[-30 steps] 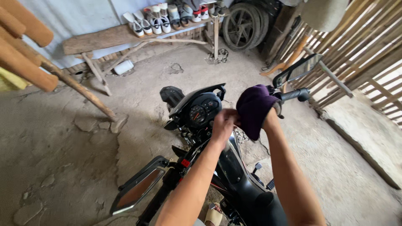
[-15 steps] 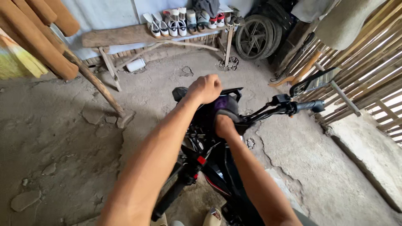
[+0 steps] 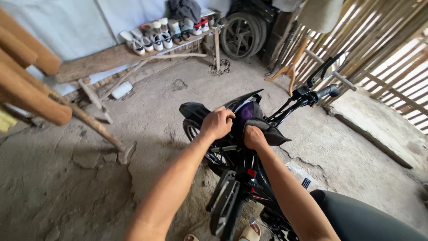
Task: The person wipes the front of a black motorcycle with a purple cloth. They clean the headlight, handlebars, instrument cluster, and front fender in sequence.
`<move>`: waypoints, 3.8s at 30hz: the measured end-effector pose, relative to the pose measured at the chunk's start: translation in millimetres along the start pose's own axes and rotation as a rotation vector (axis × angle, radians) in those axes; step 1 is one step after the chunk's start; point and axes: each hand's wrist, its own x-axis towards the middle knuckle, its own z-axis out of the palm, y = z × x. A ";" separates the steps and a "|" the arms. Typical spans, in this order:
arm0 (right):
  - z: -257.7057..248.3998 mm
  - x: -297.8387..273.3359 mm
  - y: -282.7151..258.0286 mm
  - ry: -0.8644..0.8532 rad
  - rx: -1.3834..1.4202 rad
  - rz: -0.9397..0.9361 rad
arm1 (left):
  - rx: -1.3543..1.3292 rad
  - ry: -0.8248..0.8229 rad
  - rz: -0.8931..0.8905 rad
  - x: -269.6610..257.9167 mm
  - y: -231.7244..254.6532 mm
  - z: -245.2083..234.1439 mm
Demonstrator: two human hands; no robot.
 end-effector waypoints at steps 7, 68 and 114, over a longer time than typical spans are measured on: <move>5.7 25.8 8.5 0.037 0.086 0.038 | -0.183 0.064 0.178 12.3 19.8 19.0; -79.4 -32.1 -86.0 0.146 -0.019 -0.287 | -0.616 0.056 -0.328 16.6 -25.5 38.9; -110.6 -5.1 -88.6 0.093 -0.016 0.059 | -0.758 -0.007 -0.243 15.4 -33.6 31.5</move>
